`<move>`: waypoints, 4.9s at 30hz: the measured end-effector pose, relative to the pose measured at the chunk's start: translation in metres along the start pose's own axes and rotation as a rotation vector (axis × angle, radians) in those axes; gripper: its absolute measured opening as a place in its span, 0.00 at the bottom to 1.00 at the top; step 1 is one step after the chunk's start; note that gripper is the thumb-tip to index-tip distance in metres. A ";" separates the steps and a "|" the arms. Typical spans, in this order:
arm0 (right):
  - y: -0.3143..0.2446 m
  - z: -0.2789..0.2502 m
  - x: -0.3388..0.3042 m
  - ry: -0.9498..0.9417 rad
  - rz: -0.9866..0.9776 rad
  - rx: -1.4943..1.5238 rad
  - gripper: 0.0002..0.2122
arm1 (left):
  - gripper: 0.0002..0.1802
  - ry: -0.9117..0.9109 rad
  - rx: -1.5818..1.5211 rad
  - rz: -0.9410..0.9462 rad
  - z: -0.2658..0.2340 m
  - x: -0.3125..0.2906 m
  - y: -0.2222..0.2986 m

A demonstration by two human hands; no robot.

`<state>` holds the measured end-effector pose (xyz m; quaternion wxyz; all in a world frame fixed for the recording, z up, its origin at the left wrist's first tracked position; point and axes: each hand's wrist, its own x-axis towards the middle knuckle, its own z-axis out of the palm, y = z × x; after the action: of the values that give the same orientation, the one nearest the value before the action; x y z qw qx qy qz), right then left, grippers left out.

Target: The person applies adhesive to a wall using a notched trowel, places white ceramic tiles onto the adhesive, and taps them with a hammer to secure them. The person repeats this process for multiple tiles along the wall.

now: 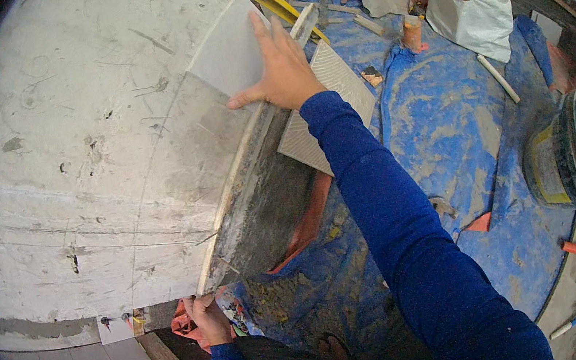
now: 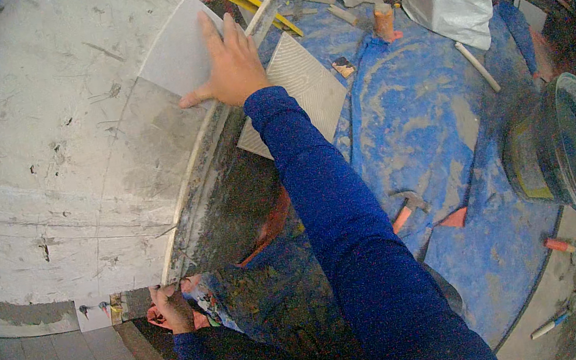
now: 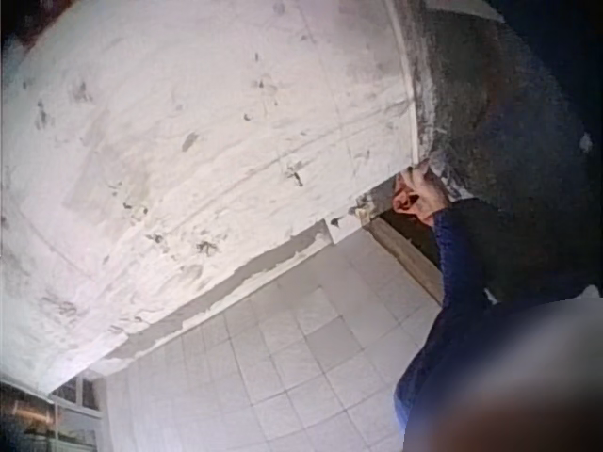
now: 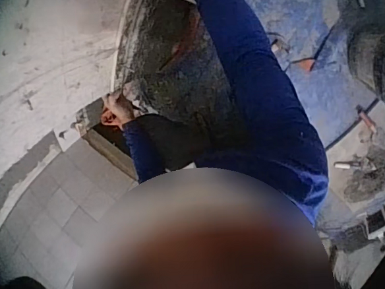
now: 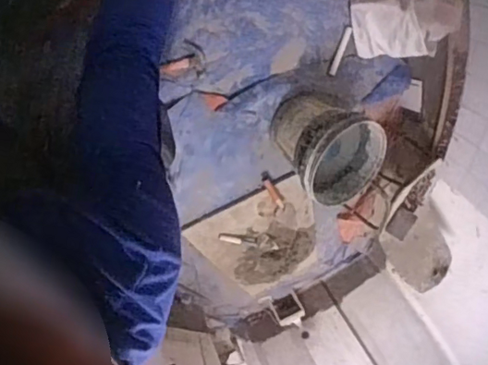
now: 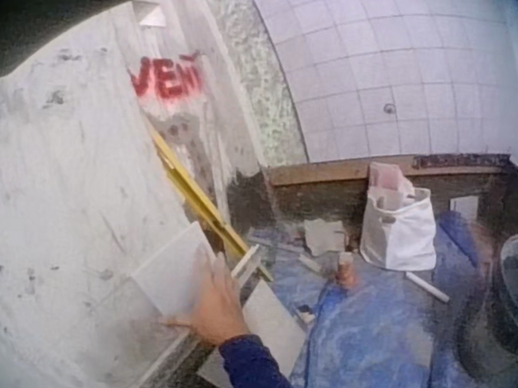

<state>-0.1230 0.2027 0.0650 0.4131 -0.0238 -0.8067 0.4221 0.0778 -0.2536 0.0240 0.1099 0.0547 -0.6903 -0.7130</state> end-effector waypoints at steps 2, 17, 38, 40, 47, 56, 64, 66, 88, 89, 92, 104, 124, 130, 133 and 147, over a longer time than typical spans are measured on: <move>-0.003 -0.002 0.000 -0.024 0.013 -0.032 0.76 | 0.19 -0.033 -0.038 0.047 0.004 -0.003 0.001; -0.006 -0.008 -0.003 -0.010 0.041 -0.001 0.76 | 0.17 -0.060 0.912 1.024 0.114 -0.068 0.078; 0.100 -0.099 -0.424 -0.642 0.854 -0.549 0.38 | 0.22 -0.298 1.460 1.589 0.334 0.118 0.129; 0.100 -0.097 -0.422 -0.633 0.885 -0.584 0.36 | 0.24 -0.262 1.448 1.589 0.340 0.115 0.129; 0.070 -0.156 -0.454 -0.531 0.838 -0.661 0.36 | 0.18 -0.221 1.238 1.314 0.387 0.115 0.150; 0.077 -0.171 -0.482 -0.130 1.288 -0.337 0.32 | 0.18 -0.231 1.031 0.684 0.256 -0.017 0.143; 0.093 -0.176 -0.491 0.118 1.146 -0.286 0.18 | 0.18 -0.782 0.861 -0.271 0.154 -0.111 -0.162; 0.079 -0.181 -0.445 0.034 1.048 -0.089 0.18 | 0.19 -0.761 1.048 -0.332 0.152 -0.120 -0.185; -0.072 -0.151 -0.118 -0.310 0.285 0.304 0.22 | 0.26 -0.067 -0.153 -0.111 0.273 0.057 -0.013; -0.073 -0.150 -0.116 -0.326 0.303 0.271 0.22 | 0.26 0.056 -0.543 -0.364 0.274 0.060 -0.014; -0.074 -0.147 -0.109 -0.331 0.407 0.280 0.22 | 0.27 -0.129 -0.698 -0.337 0.272 0.066 -0.020; -0.070 -0.116 -0.083 -0.208 0.431 0.399 0.20 | 0.32 -0.177 -0.285 -0.195 0.271 0.053 -0.016; -0.077 0.043 -0.201 0.114 0.737 0.477 0.12 | 0.27 -0.427 0.863 -0.053 0.252 0.035 0.069; -0.090 0.018 -0.185 0.032 0.790 0.406 0.15 | 0.34 -0.747 1.804 1.492 0.278 0.081 0.058; -0.092 -0.021 -0.173 0.026 0.642 0.221 0.13 | 0.37 -0.694 2.031 1.517 0.280 0.084 0.044; -0.109 -0.064 -0.149 0.122 0.673 0.025 0.11 | 0.36 -0.660 1.953 1.588 0.277 0.086 0.043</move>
<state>0.0528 0.1174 0.0647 0.2985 -0.3088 -0.7220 0.5424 -0.0654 -0.0055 0.0841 0.2402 -0.4863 -0.7588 0.3605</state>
